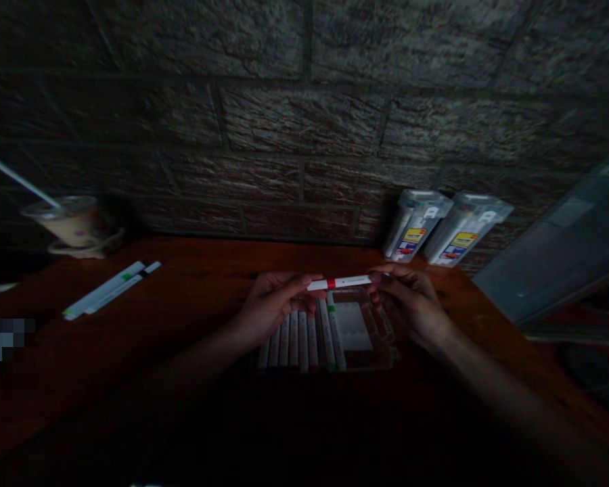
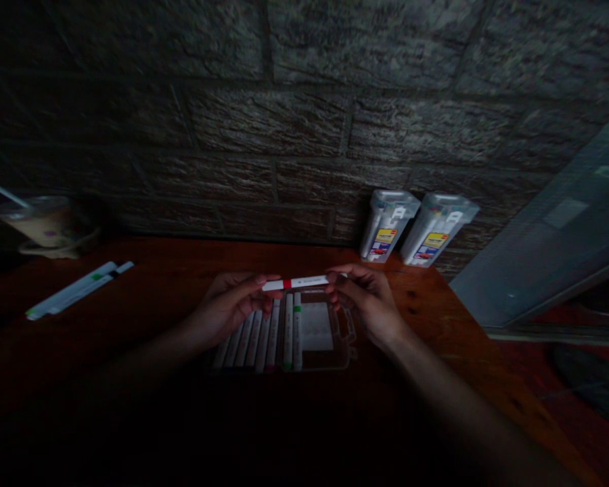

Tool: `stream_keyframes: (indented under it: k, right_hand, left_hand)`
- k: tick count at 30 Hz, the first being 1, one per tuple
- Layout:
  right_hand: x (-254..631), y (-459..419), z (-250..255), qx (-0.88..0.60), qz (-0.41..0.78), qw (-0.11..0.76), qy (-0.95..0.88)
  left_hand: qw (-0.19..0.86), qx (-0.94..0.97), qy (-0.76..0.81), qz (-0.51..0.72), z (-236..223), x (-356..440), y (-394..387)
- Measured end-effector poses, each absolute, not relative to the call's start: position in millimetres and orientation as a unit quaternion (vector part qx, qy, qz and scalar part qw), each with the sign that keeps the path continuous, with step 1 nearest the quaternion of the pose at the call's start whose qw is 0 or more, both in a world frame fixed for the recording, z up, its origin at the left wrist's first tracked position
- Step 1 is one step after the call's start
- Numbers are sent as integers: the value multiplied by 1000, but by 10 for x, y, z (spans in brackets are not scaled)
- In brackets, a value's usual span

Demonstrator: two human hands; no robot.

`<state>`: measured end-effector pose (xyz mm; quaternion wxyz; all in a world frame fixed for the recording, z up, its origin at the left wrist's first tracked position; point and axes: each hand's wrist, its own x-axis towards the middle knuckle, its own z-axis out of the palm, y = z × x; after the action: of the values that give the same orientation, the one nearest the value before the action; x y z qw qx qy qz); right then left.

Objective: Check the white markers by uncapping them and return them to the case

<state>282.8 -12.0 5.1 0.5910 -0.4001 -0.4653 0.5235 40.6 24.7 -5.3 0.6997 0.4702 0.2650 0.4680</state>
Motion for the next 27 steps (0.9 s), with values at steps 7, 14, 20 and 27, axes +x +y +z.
stream_keyframes:
  k: [7, 14, 20, 27]
  right_hand:
    - [2823, -114, 65, -400, 533, 593, -451]
    - [2841, -109, 54, -395, 534, 594, -454]
    - [2822, -132, 64, -404, 504, 592, -483]
    - [2800, -152, 74, -409, 480, 577, -518]
  left_hand:
    - [678, 517, 258, 455, -55, 388, 229]
    - [657, 550, 244, 455, -106, 372, 246]
    - [659, 525, 280, 459, -98, 384, 260]
    - [644, 548, 288, 450, -111, 383, 284]
